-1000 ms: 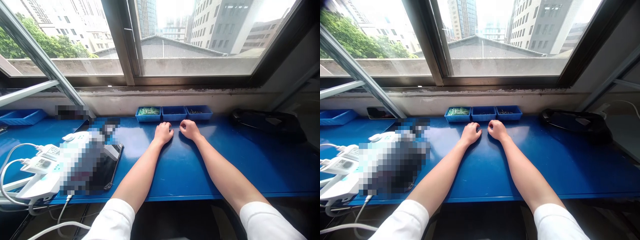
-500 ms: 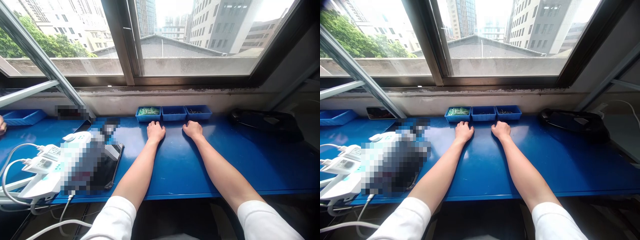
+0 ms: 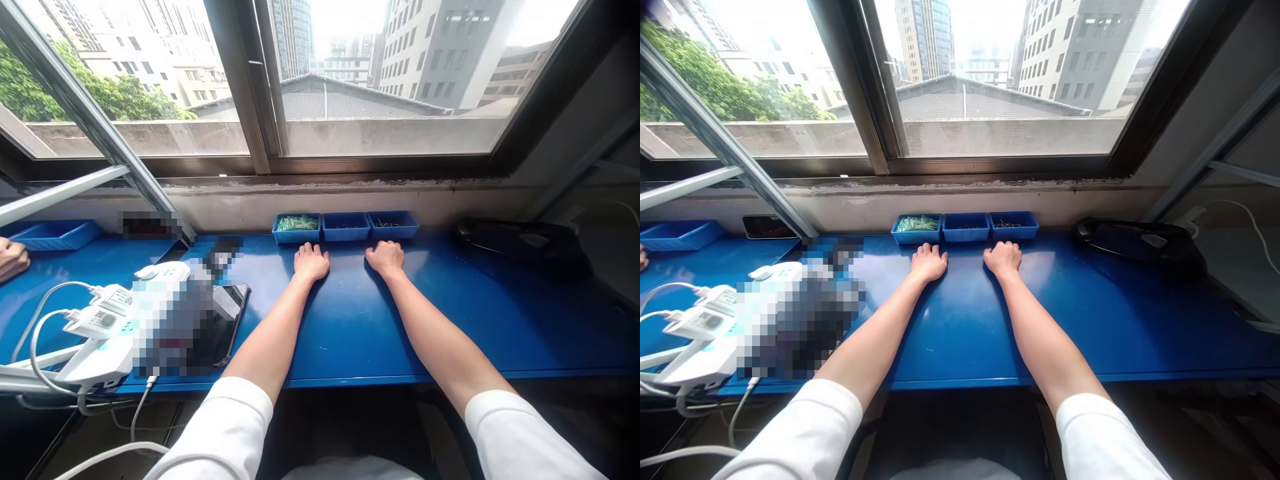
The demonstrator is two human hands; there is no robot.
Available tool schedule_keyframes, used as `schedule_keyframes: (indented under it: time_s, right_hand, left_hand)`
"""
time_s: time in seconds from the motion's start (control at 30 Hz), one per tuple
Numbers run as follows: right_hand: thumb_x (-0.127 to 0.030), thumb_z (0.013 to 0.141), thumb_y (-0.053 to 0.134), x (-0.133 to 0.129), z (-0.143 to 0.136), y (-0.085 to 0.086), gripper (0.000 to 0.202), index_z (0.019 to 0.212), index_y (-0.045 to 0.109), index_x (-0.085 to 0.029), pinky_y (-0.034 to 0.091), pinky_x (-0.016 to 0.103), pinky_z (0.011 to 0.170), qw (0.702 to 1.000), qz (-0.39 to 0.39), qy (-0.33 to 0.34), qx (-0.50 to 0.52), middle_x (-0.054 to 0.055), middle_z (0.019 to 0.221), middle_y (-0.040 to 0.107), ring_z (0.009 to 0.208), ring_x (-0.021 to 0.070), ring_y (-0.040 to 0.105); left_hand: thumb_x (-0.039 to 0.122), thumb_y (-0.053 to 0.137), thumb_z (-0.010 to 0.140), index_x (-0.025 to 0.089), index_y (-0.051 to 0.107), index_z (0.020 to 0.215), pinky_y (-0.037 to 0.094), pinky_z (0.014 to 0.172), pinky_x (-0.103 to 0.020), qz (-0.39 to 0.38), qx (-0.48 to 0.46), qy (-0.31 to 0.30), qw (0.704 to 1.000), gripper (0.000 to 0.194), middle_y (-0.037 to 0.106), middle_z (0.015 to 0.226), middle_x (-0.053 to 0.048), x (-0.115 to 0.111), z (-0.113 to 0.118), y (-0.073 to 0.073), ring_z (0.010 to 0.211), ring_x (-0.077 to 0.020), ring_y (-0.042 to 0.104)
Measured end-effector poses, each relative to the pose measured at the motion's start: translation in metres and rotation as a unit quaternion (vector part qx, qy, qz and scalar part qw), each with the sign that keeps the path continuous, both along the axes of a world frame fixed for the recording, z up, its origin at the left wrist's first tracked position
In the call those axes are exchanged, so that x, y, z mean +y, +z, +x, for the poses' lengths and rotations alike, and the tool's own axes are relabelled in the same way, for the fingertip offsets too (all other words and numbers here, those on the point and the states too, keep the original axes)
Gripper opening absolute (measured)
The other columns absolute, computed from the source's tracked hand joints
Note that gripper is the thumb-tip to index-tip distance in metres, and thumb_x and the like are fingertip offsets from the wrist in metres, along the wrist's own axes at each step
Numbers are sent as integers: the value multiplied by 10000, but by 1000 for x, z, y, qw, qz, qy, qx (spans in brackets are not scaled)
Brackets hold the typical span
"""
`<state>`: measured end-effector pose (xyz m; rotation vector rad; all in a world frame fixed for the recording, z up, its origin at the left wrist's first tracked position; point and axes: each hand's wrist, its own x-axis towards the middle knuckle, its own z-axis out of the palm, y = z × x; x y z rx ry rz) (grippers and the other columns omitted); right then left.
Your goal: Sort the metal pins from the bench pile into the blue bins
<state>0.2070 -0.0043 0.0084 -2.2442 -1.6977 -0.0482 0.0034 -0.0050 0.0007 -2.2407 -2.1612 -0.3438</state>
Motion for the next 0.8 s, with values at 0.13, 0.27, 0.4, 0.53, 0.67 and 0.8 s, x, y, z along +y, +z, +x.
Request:
schedule_keyframes:
  time_s: [0.13, 0.27, 0.4, 0.53, 0.67, 0.8]
  right_hand:
    - [-387, 812, 429, 2, 0, -2, 441, 1009, 684, -86, 434, 419, 827, 1000, -26, -9, 11, 189, 1025, 649, 1013, 340, 559]
    - [-380, 826, 417, 4, 0, -4, 446, 1043, 668, -82, 424, 423, 846, 999, -38, -2, 4, 192, 1067, 634, 1039, 341, 543]
    - [-377, 858, 390, 3, 1, -3, 450, 1093, 637, -83, 399, 447, 879, 999, -48, 20, 10, 208, 1137, 598, 1083, 351, 511]
    - [-398, 884, 360, -5, 5, -2, 443, 1109, 608, -107, 372, 458, 909, 997, -53, 58, 9, 208, 1176, 565, 1111, 339, 483]
    - [-438, 877, 390, -14, 10, -2, 393, 1009, 618, -147, 360, 440, 919, 995, -47, 85, 20, 179, 1150, 570, 1098, 310, 483]
    - [-403, 839, 457, -20, 16, -2, 279, 864, 629, -185, 379, 381, 871, 993, -25, 104, 47, 105, 1013, 629, 1015, 263, 520]
  left_hand:
    - [535, 265, 900, 154, 485, 1289, 366, 980, -417, -25, 3, -48, 999, 587, 485, 1315, -156, -1, -11, 1, 1206, -318, 438]
    - [538, 265, 901, 163, 476, 1315, 350, 1016, -397, -4, 5, -58, 998, 598, 462, 1372, -139, -5, -15, -1, 1246, -301, 421]
    - [535, 279, 896, 143, 494, 1307, 340, 1041, -377, -8, -4, -65, 998, 607, 471, 1377, -141, -5, -15, 0, 1267, -295, 418]
    - [569, 287, 884, 144, 466, 1341, 334, 1057, -385, -33, -6, -91, 995, 649, 462, 1394, -142, 1, -25, 4, 1302, -298, 393]
    - [561, 337, 879, 143, 462, 1353, 283, 1102, -344, -41, -13, -147, 988, 645, 427, 1436, -121, 2, -40, 3, 1329, -260, 376]
    - [510, 359, 891, 155, 509, 1317, 293, 1105, -321, -7, -49, -128, 991, 575, 466, 1413, -95, -4, -47, -1, 1319, -234, 400]
